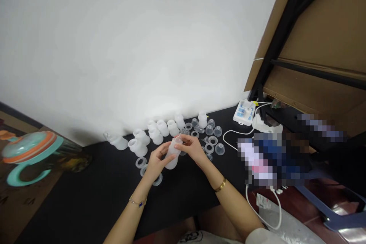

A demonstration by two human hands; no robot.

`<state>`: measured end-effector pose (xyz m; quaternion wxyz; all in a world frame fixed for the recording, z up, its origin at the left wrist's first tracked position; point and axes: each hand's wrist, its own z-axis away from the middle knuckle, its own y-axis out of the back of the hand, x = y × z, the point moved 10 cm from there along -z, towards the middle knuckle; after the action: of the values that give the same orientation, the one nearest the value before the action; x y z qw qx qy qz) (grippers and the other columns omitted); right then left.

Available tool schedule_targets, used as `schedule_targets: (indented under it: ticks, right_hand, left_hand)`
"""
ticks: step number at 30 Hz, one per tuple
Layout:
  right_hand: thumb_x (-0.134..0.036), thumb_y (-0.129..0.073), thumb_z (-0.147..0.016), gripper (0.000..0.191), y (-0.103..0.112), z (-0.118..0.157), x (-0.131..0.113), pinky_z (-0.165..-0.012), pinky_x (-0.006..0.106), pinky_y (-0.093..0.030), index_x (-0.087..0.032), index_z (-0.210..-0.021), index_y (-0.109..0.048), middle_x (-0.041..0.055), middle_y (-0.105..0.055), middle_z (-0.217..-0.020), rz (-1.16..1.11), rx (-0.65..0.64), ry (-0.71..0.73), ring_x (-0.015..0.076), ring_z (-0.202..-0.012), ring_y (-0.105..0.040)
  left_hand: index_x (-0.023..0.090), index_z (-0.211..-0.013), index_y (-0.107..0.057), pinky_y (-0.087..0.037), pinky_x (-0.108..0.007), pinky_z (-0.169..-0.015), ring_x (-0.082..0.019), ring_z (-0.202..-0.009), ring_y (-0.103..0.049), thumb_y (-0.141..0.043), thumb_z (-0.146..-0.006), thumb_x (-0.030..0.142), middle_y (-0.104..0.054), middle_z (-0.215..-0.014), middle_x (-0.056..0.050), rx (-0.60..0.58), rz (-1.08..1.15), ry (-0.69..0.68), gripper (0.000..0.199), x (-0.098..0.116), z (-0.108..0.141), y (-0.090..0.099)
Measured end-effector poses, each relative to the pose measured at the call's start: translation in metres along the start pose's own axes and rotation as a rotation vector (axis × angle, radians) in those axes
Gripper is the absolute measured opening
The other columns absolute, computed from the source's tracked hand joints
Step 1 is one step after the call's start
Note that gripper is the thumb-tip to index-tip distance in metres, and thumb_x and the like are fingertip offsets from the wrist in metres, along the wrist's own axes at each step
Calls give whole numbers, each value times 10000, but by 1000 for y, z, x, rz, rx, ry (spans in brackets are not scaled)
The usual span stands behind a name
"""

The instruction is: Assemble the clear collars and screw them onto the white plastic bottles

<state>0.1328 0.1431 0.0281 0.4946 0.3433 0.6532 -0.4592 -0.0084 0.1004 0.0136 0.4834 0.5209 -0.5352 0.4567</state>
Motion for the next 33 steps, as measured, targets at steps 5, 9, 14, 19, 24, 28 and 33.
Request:
schedule_targets:
  ticks: [5,9,14,19,24,28,33]
  right_hand:
    - [-404,-900,-649,410,3,-1,1,-871,419,-571,-232,-1007,-799,71,-788,-1049,39,14,16,290,-967,-727]
    - [-410,-904,-644,412,5,-2,2,-839,412,-579,-233,-1000,-799,79,-788,-1064,48,10,13,296,-961,-725]
    - [-420,-898,-656,414,6,-3,3,-827,413,-577,-229,-1010,-799,94,-781,-1092,65,-1,22,304,-968,-717]
    - [-395,-895,-670,389,7,-4,6,-811,383,-566,-234,-1011,-801,78,-779,-1087,66,4,20,276,-936,-715]
    - [-380,-901,-650,393,3,-1,2,-810,357,-551,-226,-998,-800,41,-782,-978,59,11,21,244,-887,-711]
    - [-413,-884,-667,407,-1,-1,-2,-794,343,-547,-218,-1013,-797,33,-777,-965,55,3,33,229,-868,-701]
    - [-424,-895,-635,434,-1,-2,-1,-768,346,-544,-224,-1007,-799,30,-780,-962,31,8,31,235,-866,-697]
  left_hand:
    - [166,-1238,-655,-531,-440,-1023,-315,-1179,-679,-831,-764,314,-716,-1269,-146,0,-1,-42,527,5,0,-2]
    - [172,-1224,-657,-534,-433,-1015,-308,-1167,-685,-837,-756,300,-718,-1268,-137,-2,-1,-58,517,7,0,-3]
    - [173,-1216,-658,-548,-424,-979,-304,-1124,-702,-832,-765,309,-741,-1213,-128,-4,-10,-55,503,12,1,-5]
    - [177,-1207,-662,-545,-426,-991,-306,-1136,-700,-840,-749,322,-739,-1221,-131,-7,-21,-47,513,11,1,-6]
    - [172,-1215,-657,-524,-444,-1036,-301,-1156,-693,-834,-739,346,-721,-1261,-133,59,-87,-37,537,4,1,2]
    - [174,-1219,-658,-529,-454,-1034,-305,-1146,-696,-830,-737,370,-733,-1238,-126,48,-139,-39,548,3,0,3]
    - [182,-1228,-657,-535,-454,-1025,-313,-1145,-696,-828,-741,392,-722,-1259,-132,61,-164,-20,558,-1,0,6]
